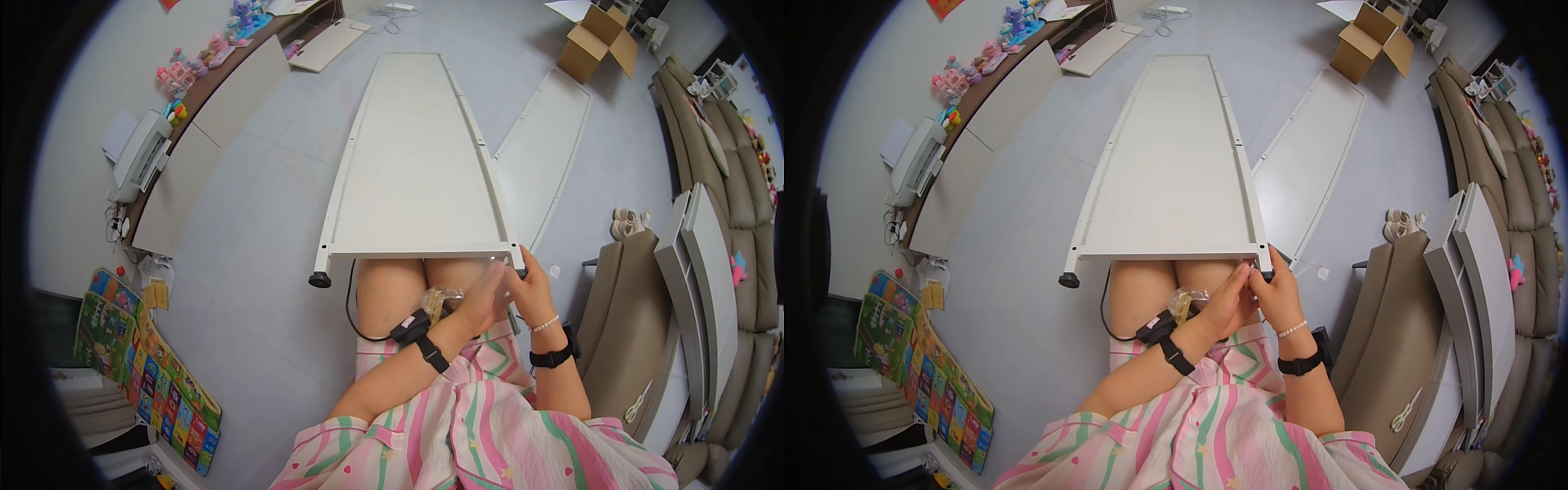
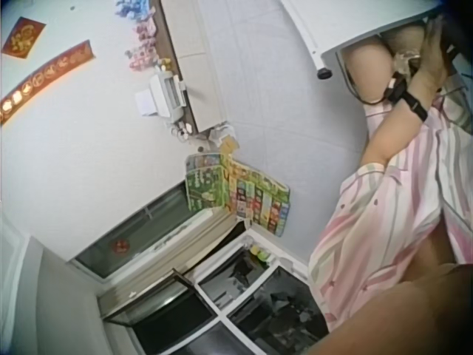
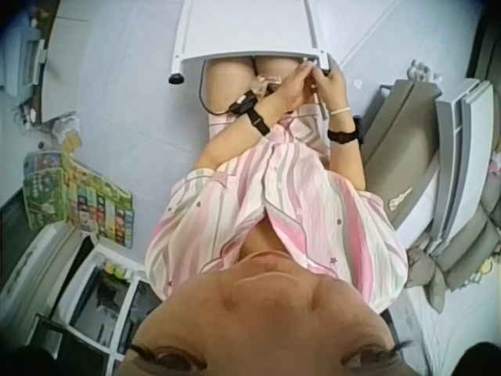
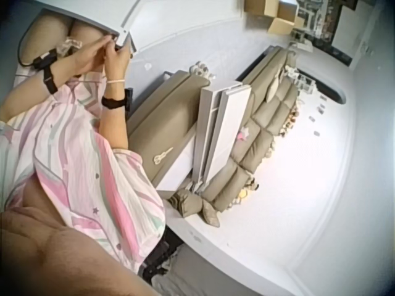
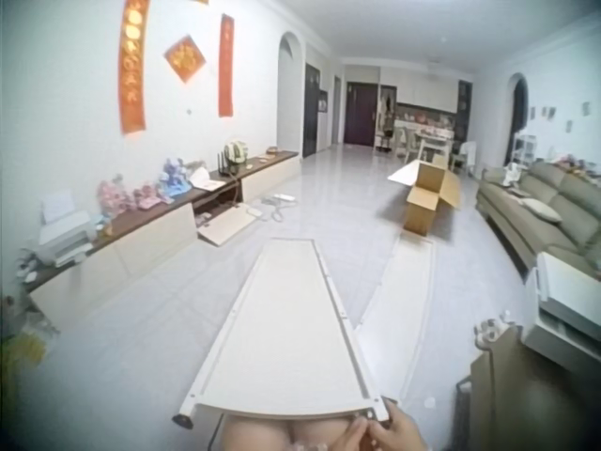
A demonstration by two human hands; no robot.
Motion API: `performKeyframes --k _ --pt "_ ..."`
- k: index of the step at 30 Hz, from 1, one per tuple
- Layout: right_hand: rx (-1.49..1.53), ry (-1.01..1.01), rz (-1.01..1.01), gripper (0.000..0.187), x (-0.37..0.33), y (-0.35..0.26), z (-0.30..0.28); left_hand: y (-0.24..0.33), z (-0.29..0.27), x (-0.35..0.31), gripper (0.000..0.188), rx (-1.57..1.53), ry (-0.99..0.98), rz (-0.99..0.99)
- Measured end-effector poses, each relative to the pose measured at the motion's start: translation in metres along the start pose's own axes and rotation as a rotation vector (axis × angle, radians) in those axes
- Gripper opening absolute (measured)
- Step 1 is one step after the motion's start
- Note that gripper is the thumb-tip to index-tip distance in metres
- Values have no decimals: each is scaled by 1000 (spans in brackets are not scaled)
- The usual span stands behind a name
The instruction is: Assembling a white piece of furniture by attaching feet and drawer rails.
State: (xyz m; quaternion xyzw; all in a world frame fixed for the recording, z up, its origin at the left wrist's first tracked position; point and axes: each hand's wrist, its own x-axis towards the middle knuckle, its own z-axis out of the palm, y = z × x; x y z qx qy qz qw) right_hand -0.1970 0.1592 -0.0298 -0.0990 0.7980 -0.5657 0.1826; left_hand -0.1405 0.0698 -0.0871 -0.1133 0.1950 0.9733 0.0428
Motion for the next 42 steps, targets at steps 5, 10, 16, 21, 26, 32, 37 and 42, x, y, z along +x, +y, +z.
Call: performKeyframes --k 5,10,16,21,26,32,37,42 --pt "338 -33 127 43 0 4 2 -2 -5 2 31 1 -50 14" --pt "547 -80 240 24 -1 2 1 4 6 -1 26 -47 -55 33" --pt "662 -83 299 13 -1 7 1 8 13 -3 21 -80 -22 15" --pt "633 -31 252 16 -3 9 6 6 12 -5 18 -61 -33 18" --pt "543 35 232 33 -4 11 7 0 11 -6 29 -43 109 32" --pt "425 -29 209 41 1 12 -12 4 68 -42 60 299 241 81" --pt "-42 146 -104 41 2 19 -9 19 44 -54 64 637 -57 97" --pt "-427 312 -604 27 -12 -27 -8 99 49 -68 35 1003 86 297"
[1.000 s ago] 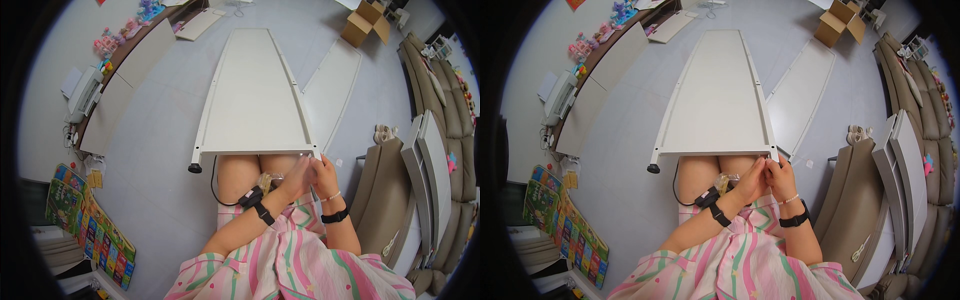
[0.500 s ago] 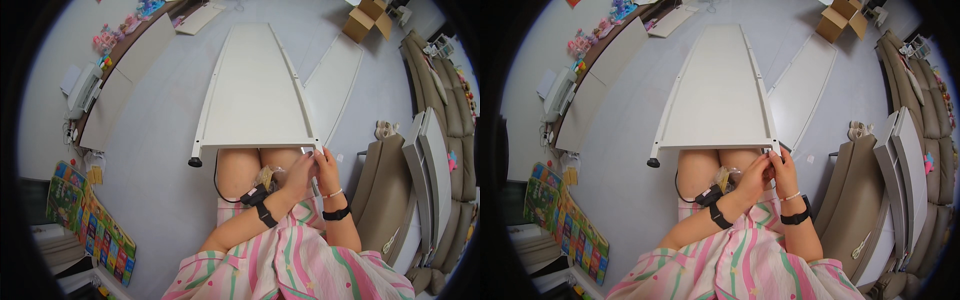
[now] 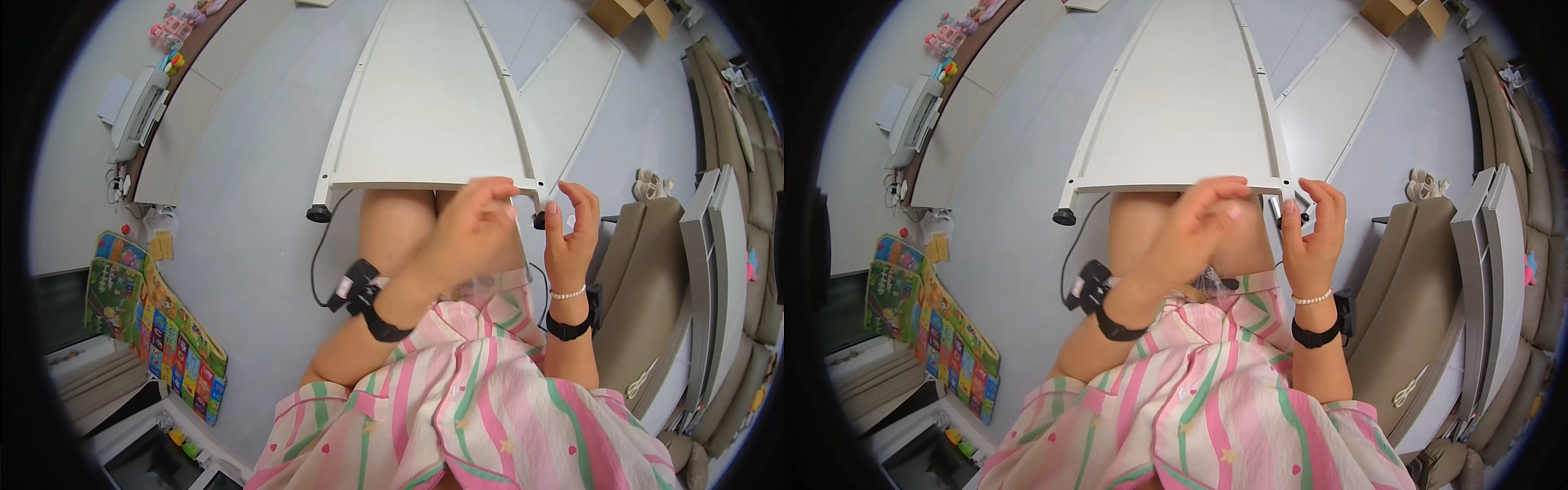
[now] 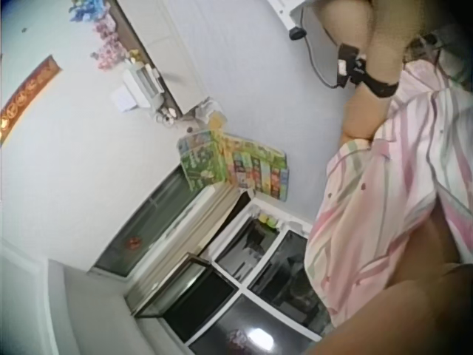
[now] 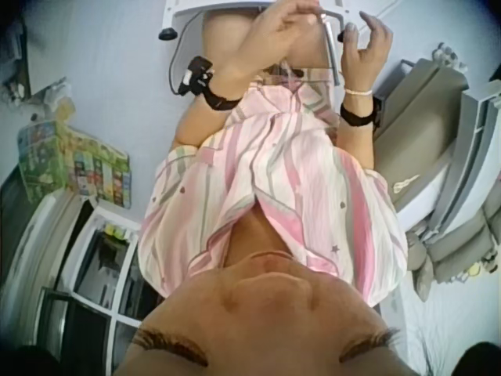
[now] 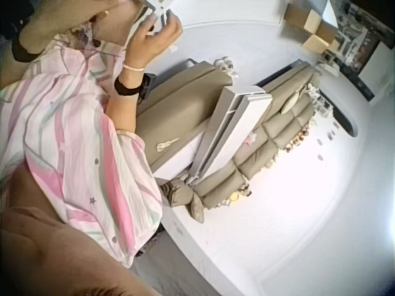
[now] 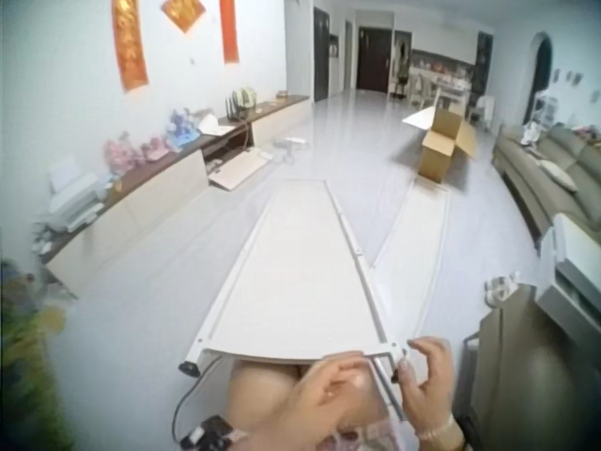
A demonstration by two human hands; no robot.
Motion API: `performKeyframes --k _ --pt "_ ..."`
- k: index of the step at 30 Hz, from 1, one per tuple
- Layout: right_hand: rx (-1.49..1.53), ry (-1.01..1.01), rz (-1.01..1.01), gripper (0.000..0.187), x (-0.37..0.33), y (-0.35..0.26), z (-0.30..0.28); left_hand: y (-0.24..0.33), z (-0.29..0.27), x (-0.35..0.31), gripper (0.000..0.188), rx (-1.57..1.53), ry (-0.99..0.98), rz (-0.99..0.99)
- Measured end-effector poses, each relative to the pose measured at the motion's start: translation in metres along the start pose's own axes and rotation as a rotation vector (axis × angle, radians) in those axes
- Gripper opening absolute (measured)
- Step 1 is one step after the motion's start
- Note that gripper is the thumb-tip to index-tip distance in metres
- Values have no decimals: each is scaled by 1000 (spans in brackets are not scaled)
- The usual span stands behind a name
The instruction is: Assembling a white piece of furniture by attaching feet and drawer rails.
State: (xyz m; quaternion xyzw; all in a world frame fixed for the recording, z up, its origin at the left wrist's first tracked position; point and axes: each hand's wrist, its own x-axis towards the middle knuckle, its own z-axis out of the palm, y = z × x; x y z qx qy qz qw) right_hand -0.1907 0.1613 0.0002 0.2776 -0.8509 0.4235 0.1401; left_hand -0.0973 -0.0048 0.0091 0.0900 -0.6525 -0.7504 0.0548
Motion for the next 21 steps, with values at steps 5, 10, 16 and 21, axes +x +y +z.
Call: performKeyframes --k 5,10,16,21 --pt "229 -435 6 20 -4 -20 -3 7 -41 9 26 146 49 -23" --pt "7 -692 17 35 -27 -37 14 -6 -46 12 28 498 65 -7" --pt "-91 -727 -110 37 -36 -37 25 -22 -38 11 34 836 -98 -12" --pt "-125 -603 -236 31 -55 -18 50 -31 -40 10 37 828 -106 -24"
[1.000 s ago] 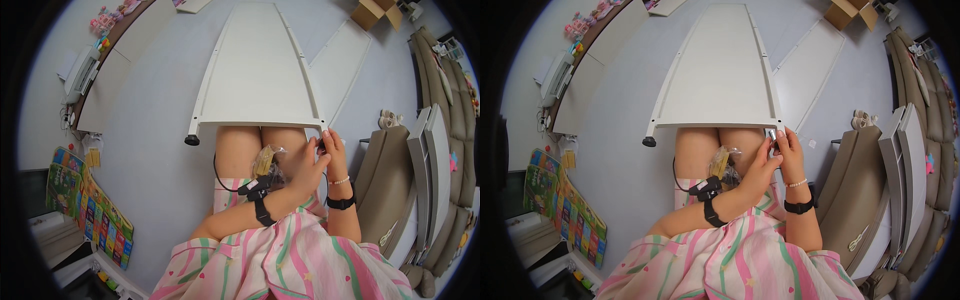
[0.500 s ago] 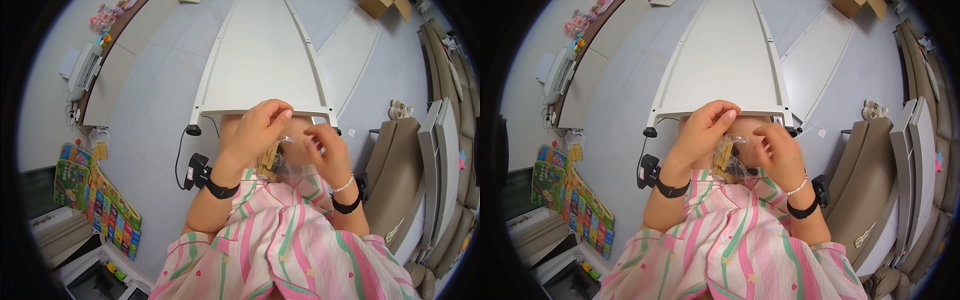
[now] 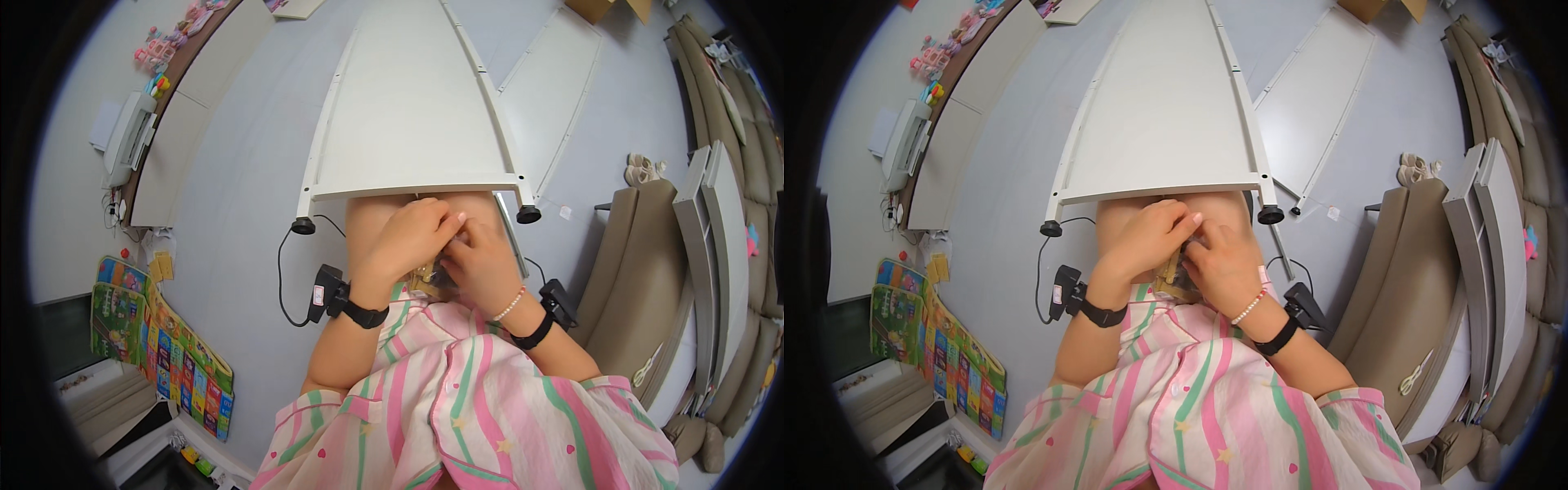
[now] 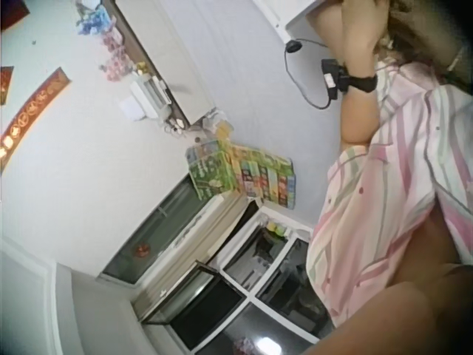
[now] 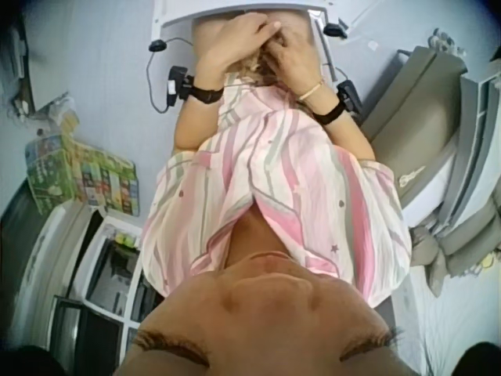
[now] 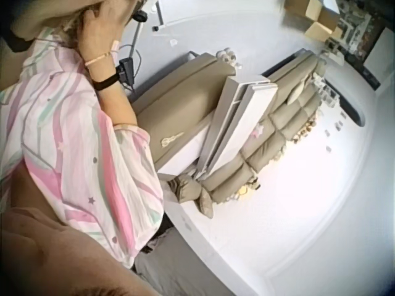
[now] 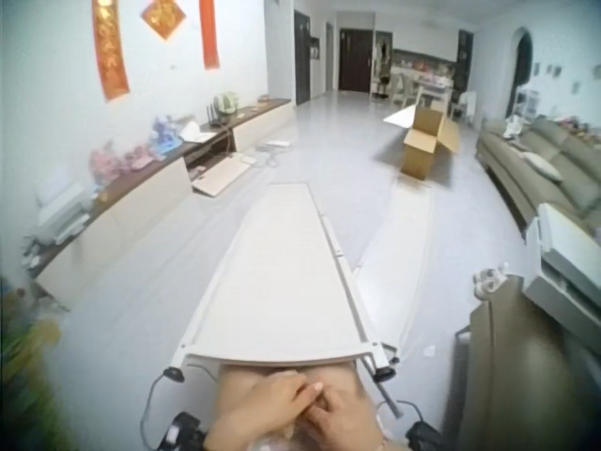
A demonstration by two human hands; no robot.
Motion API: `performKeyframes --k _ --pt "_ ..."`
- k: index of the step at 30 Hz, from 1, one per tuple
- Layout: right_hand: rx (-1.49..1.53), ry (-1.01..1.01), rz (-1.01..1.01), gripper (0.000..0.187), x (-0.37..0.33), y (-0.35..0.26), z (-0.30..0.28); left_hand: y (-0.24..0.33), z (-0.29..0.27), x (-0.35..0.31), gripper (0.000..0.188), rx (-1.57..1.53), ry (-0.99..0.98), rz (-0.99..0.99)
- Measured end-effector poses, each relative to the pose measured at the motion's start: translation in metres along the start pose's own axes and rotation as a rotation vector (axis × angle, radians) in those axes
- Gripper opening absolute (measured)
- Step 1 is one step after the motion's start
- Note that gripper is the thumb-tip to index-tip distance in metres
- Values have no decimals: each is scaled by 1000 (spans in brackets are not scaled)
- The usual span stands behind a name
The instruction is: Assembling a white piece of furniture by attaching feet and drawer rails.
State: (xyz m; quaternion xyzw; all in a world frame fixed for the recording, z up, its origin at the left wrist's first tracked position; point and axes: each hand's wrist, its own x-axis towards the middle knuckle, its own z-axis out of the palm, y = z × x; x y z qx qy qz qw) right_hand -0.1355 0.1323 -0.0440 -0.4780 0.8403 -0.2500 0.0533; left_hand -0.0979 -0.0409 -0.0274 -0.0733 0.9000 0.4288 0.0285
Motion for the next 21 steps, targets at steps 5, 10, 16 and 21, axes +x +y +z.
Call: performKeyframes --k 5,10,16,21 --pt "-67 68 -86 26 -2 -5 1 4 -1 1 39 -117 -38 -63" --pt "-9 59 -86 23 -5 -17 -3 4 2 2 40 -88 -12 -13" --pt "172 82 -175 20 -5 -6 11 9 4 -2 34 -109 34 -8" --pt "317 64 -67 18 -10 -9 4 26 -5 -4 29 -232 67 -70"
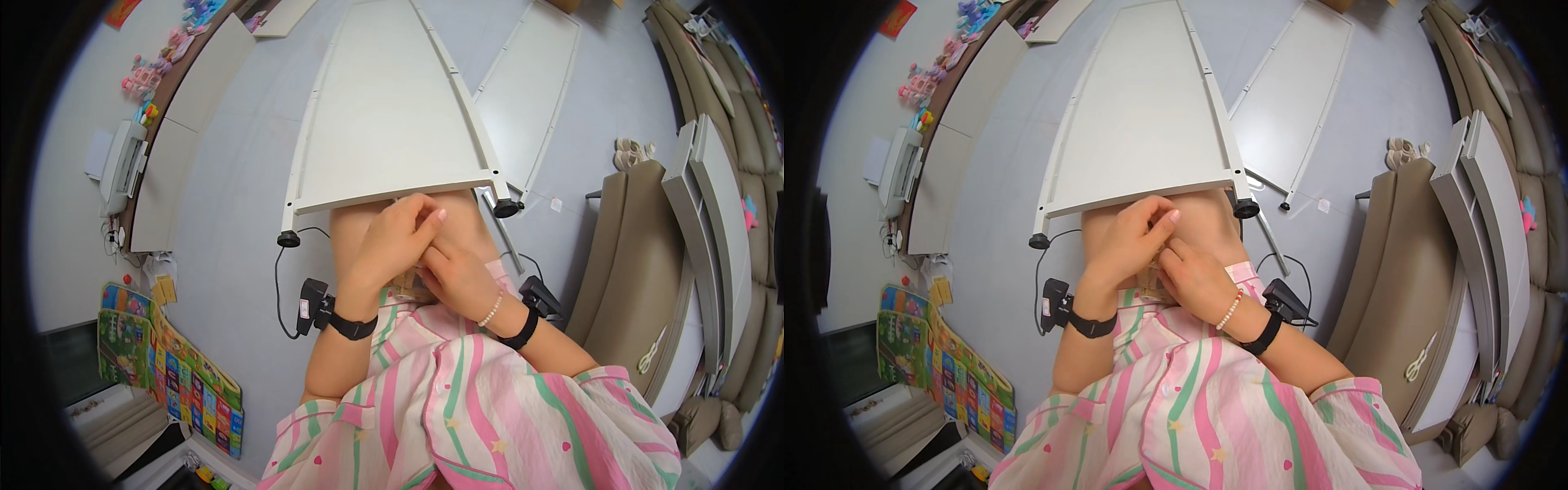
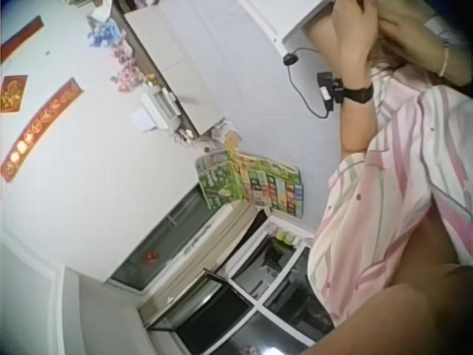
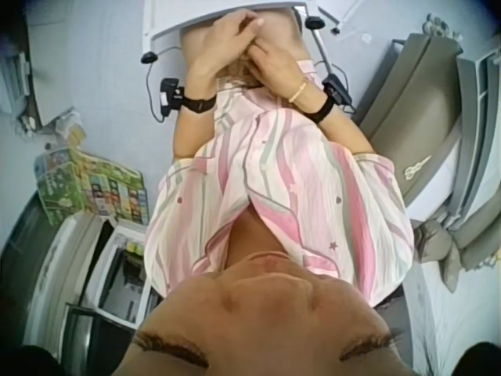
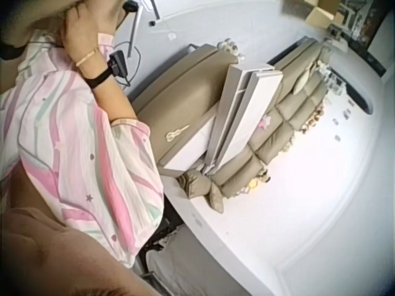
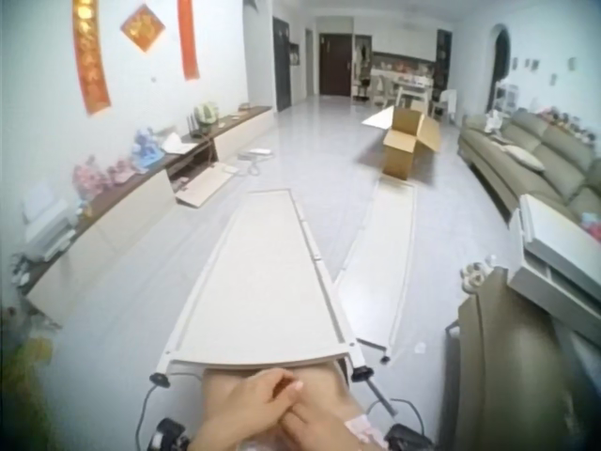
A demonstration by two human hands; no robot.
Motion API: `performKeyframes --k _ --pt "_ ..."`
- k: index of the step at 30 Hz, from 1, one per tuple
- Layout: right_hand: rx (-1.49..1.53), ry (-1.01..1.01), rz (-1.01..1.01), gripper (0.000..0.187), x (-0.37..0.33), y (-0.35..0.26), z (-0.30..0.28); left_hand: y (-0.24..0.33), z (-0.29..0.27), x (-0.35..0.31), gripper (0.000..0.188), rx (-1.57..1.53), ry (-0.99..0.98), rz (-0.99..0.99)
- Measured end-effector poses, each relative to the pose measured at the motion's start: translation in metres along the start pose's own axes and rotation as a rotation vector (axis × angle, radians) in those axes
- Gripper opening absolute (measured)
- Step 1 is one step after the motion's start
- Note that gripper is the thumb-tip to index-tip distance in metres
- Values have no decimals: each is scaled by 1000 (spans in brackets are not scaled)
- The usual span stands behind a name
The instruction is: Assembling a white piece of furniture by attaching feet and drawer rails.
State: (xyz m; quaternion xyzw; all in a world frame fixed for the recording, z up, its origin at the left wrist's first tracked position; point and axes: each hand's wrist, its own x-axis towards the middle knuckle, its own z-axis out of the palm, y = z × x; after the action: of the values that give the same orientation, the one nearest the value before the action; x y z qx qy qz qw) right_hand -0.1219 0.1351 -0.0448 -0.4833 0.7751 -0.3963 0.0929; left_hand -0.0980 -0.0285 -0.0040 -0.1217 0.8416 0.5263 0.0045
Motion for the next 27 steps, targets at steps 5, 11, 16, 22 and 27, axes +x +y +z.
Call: performKeyframes --k 5,11,16,22,27 --pt "71 -18 13 17 1 -13 -18 2 -7 3 26 -131 116 -16" --pt "207 29 -32 17 10 -35 -62 -2 -18 7 25 -308 169 -1" --pt "176 71 -22 17 9 -41 -98 6 -5 11 26 -197 102 39" --pt "240 263 27 13 -10 -39 -158 28 21 15 23 -191 57 252" --pt "318 508 235 13 -44 -31 -193 55 59 24 13 -179 186 626"
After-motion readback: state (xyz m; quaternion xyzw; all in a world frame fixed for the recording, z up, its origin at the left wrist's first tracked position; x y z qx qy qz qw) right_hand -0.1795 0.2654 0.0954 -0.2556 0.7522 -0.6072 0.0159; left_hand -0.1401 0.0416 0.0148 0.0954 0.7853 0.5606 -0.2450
